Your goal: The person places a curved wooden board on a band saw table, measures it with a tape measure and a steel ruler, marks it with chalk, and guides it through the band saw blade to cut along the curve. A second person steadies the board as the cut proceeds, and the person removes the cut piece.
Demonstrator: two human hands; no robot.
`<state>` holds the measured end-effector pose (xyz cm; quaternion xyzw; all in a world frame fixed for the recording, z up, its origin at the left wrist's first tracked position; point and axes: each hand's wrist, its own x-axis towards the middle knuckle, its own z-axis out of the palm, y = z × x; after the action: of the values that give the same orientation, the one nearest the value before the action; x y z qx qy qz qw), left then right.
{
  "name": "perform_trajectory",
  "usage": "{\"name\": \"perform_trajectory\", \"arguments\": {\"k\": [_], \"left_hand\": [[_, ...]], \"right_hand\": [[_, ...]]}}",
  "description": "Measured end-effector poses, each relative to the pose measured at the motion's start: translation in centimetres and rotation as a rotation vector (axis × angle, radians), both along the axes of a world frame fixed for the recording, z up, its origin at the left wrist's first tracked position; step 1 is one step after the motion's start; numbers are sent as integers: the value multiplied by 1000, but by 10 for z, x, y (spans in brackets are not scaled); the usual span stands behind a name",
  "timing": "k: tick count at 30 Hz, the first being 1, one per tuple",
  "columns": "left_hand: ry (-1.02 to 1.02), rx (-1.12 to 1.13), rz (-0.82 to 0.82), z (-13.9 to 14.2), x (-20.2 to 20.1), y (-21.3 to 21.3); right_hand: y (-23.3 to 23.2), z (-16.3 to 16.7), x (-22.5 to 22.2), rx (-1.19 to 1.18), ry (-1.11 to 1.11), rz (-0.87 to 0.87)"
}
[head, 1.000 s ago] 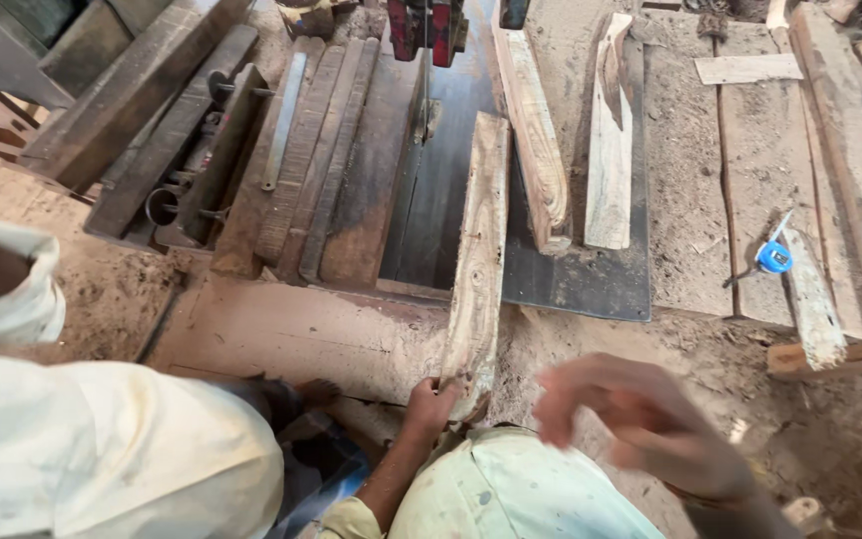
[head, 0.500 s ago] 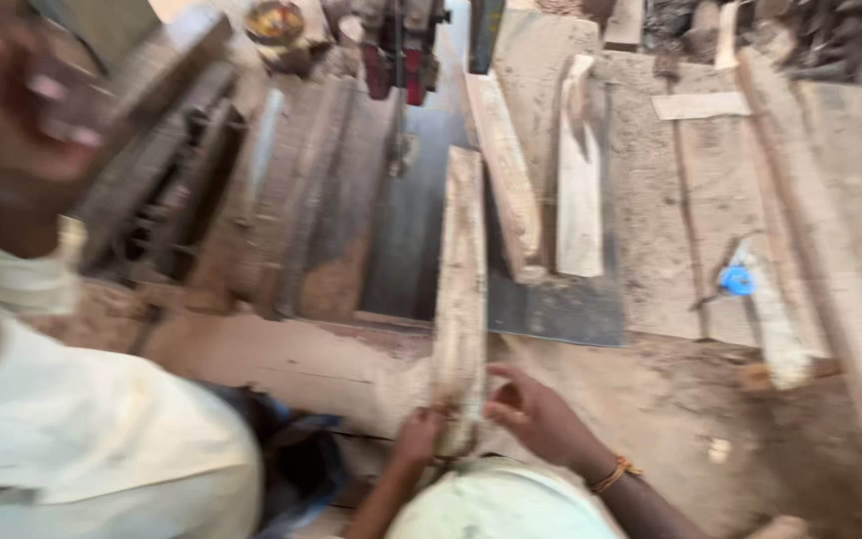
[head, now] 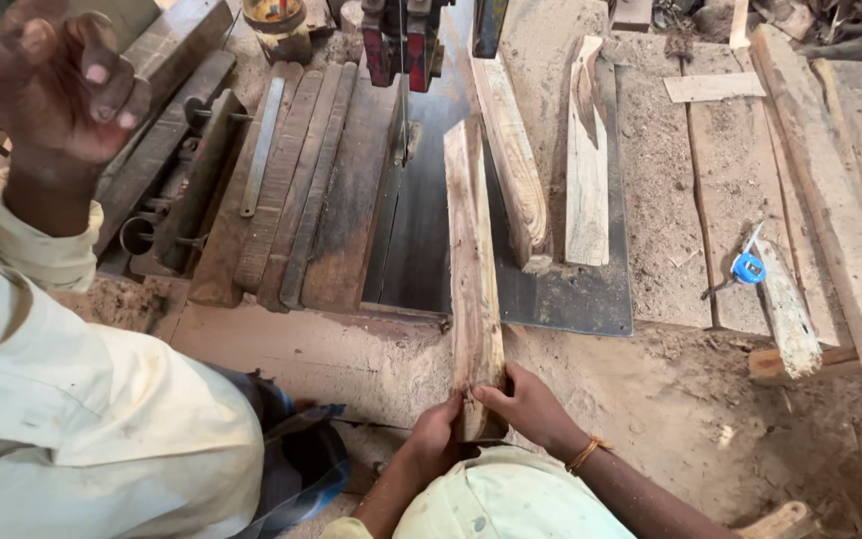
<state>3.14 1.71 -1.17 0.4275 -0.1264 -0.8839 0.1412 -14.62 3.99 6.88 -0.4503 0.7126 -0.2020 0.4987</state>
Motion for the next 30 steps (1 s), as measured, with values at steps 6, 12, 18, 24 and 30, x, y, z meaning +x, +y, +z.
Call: {"name": "perform_trajectory", "arguments": {"k": [6,12,18,24,30], "left_hand": [[441,98,152,-22,0,7],[204,-19,121,-25,1,7],[-129,-138,15,-13,-9,3],[-91,-389,-215,-22,-13,8],[-131,-497,-196,-27,-17,6]], "right_hand": [[3,16,5,-92,-155,62],[3,15,8,-15,-197,60],[3,-6,-5,261,-438,-215],[19,-41,-24,317,-358,-320],[23,-59,-35,294,-398,-311]]}}
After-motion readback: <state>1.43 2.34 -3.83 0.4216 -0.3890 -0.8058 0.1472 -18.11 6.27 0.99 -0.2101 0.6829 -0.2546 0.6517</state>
